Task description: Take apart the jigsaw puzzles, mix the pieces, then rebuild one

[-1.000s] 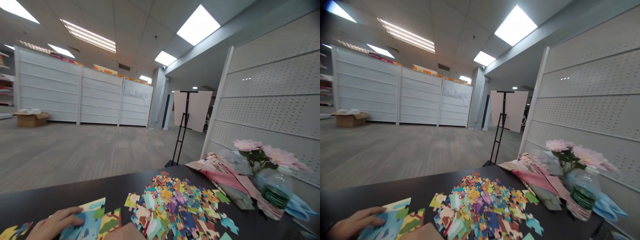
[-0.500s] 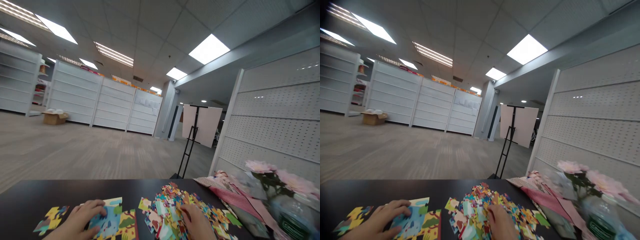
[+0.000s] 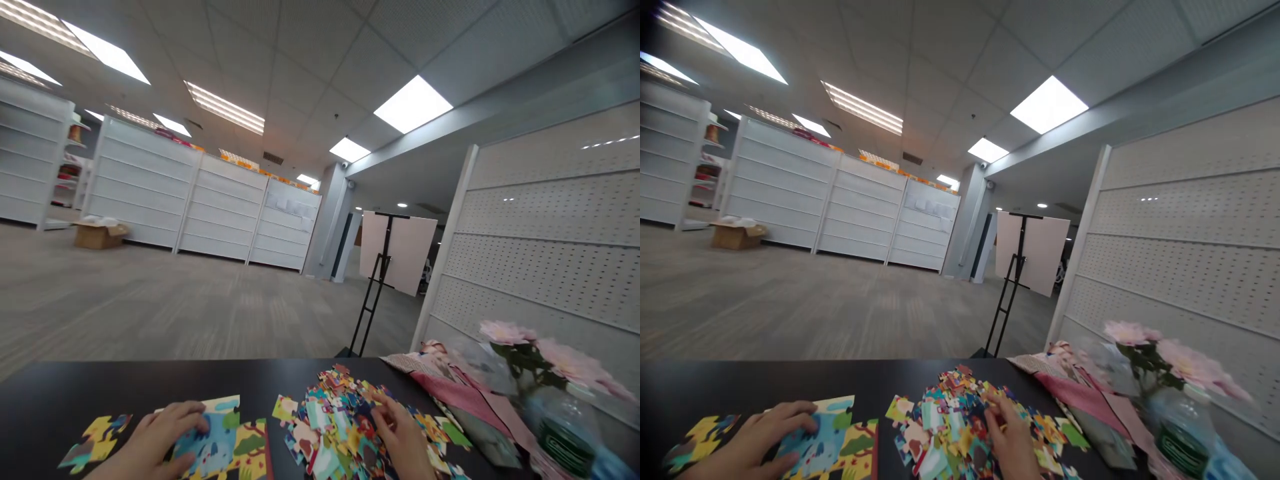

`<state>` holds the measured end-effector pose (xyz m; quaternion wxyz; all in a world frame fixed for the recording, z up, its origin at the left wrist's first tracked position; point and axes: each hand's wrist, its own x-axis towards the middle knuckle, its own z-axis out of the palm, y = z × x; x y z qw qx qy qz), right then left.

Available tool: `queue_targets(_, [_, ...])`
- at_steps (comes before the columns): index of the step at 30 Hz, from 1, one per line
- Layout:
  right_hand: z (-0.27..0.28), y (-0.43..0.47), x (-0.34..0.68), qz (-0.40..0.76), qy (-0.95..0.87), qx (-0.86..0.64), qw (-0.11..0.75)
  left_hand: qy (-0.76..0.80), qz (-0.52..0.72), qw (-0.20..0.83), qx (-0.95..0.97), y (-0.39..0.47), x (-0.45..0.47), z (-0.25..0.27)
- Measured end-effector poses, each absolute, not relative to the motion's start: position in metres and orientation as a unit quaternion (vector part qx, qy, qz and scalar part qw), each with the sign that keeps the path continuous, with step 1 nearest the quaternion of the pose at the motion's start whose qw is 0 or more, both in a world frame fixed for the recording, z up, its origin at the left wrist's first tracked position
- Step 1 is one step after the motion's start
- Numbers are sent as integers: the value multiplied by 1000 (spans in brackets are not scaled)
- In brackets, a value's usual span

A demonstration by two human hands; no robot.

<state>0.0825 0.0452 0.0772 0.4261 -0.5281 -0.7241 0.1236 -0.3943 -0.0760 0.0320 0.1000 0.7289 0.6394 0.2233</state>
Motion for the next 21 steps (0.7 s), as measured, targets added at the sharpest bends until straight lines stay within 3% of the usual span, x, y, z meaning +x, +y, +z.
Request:
queue_targets(4, [80, 48, 70, 207, -693, -516, 459, 628, 257, 61, 732, -73, -396, 21])
queue_targets(9, [81, 50, 62, 300, -653, -543, 435, 628, 266, 37, 731, -69, -403, 5])
queue_targets(21, [109, 66, 84, 155, -694, -565, 418, 607, 258, 40, 751, -56, -419, -13])
